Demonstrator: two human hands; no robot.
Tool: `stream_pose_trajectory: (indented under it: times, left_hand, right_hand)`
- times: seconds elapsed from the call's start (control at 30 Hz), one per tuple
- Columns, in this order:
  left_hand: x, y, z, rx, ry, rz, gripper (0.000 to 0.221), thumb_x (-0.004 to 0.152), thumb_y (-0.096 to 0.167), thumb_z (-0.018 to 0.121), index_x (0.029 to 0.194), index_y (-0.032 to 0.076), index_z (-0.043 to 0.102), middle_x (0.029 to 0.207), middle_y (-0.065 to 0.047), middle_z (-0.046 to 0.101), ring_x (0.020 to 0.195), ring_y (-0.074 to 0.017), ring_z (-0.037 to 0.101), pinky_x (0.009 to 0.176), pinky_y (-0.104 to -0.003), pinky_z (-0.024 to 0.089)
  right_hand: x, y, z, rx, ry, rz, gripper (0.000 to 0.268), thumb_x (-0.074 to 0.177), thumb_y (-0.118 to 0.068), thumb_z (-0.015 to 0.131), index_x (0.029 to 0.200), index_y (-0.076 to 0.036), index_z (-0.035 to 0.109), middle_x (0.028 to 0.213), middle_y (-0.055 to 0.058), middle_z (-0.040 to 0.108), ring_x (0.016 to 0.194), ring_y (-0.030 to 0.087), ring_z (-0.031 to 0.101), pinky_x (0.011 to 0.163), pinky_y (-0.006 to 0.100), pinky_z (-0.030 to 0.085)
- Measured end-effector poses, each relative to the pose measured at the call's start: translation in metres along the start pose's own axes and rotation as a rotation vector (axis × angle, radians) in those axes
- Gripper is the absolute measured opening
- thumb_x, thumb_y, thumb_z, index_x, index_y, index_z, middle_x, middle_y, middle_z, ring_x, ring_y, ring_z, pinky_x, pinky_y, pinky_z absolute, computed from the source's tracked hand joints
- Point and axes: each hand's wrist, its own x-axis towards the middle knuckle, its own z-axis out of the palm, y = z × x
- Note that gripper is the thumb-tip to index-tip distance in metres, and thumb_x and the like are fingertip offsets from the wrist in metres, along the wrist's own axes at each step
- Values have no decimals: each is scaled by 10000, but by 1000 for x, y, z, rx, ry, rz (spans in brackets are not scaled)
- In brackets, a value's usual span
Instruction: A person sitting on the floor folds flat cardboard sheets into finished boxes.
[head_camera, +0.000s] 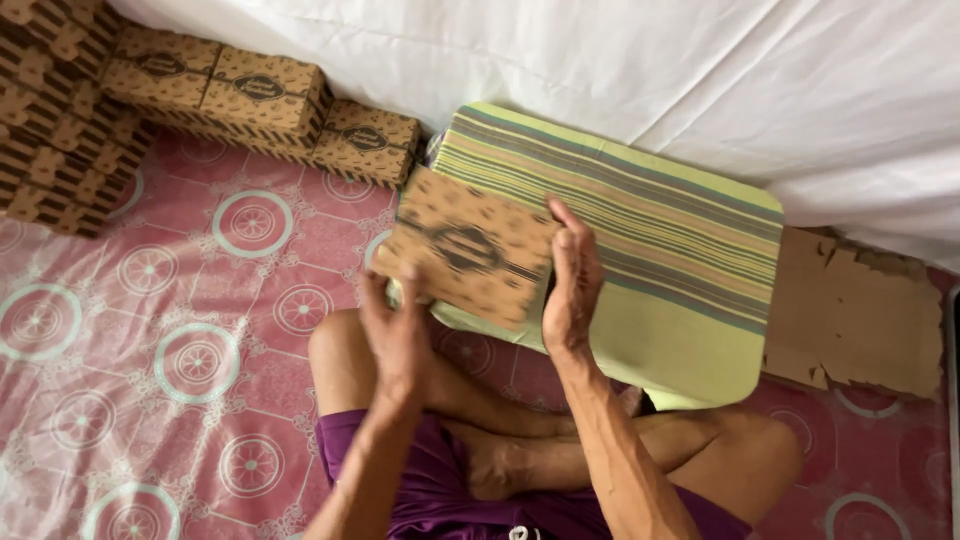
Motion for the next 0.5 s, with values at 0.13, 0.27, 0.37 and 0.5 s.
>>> stream_pose_trajectory:
  times: [0.13, 0.27, 0.37, 0.5]
  left_hand:
    - [52, 34, -47, 936, -98, 303, 620, 1001, 132, 584, 1579, 209, 375, 1586, -187, 311, 972, -445, 702, 808, -560, 621]
    - [165, -32, -64, -517, 244, -131, 421, 965, 396, 721, 1270, 195, 512, 1039, -174, 695, 832, -312, 778, 755, -447, 702]
    - [207, -71, -71, -523, 268, -195, 600, 946, 437, 751, 1334, 138, 403, 1121, -261, 675, 872, -413, 781, 757, -587, 695]
    - [205, -32, -48, -529, 178, -366, 387, 1010, 237, 616, 1260, 32, 404, 1020, -196, 650, 807, -320, 742, 635, -364, 718]
  right_hand:
    - [13, 33, -21, -8, -130, -79, 364, 1082, -275, 567, 1394, -89, 580, 1530, 178, 472, 1433, 348, 456, 1206, 509, 331]
    - [27, 49, -85, -679, -266, -481, 347, 1015, -111, 655, 1336, 10, 596, 1374, 290, 543, 1340, 505, 482, 1133, 612, 351]
    - [28, 46, -137, -990, -221, -510, 407, 997, -172, 710, 1323, 55, 621, 1385, 367, 530, 1335, 566, 469, 1132, 648, 332]
    - [49, 50, -212, -1348, -299, 74, 877, 973, -742, 218, 1601, -137, 315, 1709, 195, 127, 1557, 422, 52, 1215, 619, -26]
